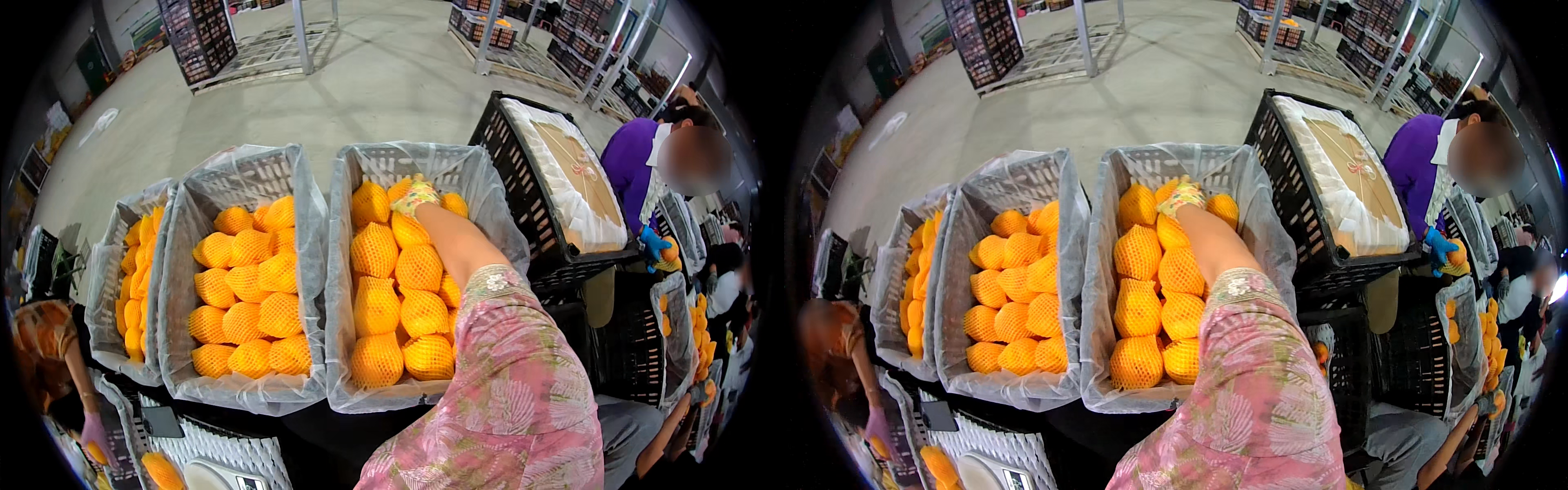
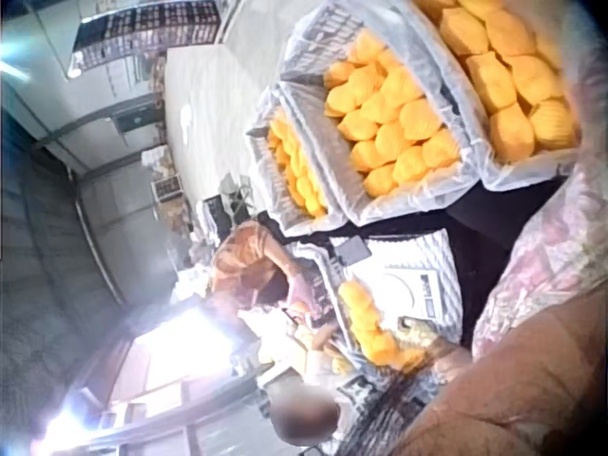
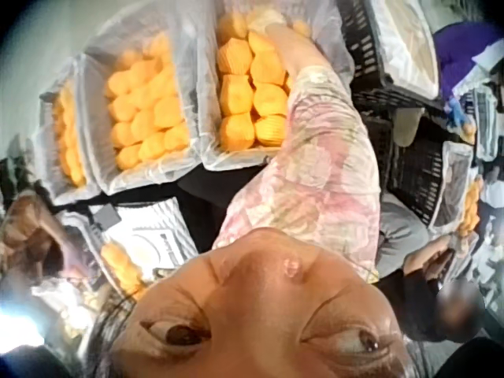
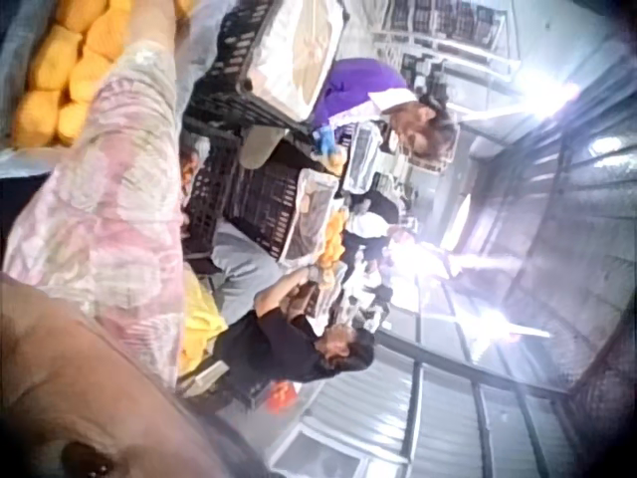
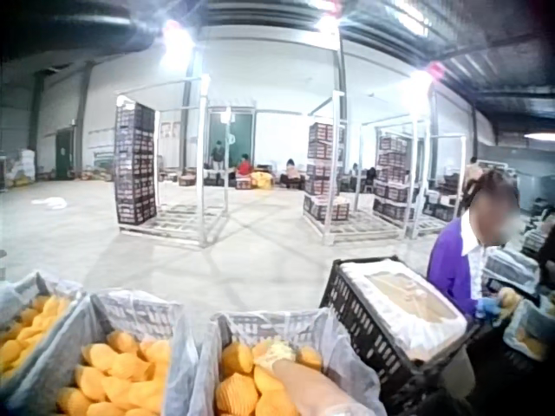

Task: The person repeatedly picks up yellow, foam-wrapped mangoes from a large bin and places them onto a digital scale. After weighing, the mangoes are moved to a white woven basket. The person wears floral-patterned gloves during the task.

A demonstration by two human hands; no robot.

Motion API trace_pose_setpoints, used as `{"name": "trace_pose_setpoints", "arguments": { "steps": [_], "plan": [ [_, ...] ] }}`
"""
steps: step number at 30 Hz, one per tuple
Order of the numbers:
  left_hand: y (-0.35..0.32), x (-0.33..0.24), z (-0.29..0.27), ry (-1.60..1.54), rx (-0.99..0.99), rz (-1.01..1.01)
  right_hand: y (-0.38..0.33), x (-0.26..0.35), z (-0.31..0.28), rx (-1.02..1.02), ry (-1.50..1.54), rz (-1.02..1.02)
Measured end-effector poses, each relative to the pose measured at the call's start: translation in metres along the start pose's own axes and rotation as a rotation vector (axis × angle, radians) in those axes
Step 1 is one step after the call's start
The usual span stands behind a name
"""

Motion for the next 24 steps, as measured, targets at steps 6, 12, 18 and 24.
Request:
{"name": "trace_pose_setpoints", "arguments": {
  "steps": [6,12,18,24],
  "plan": [
    [-0.004,0.022,-0.001,-0.071,-0.008,-0.035,0.003,0.028,0.01,-0.023,-0.082,-0.01],
    [-0.06,0.135,0.008,-0.646,-0.022,-0.377,0.058,0.028,0.061,0.074,-0.455,-0.437],
    [-0.005,0.068,0.006,-0.427,-0.137,-0.074,0.156,-0.051,-0.043,-0.224,0.451,-0.579],
    [-0.028,0.101,-0.068,-0.132,-0.284,-0.161,-0.141,0.142,-0.02,-0.167,0.94,-0.611]
  ]
}}
Point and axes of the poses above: each hand's wrist, its own y-axis towards the middle knuckle, its own z-axis out of the palm, x = y × z, the point moved 6 cm from there along y, towards the middle knuckle
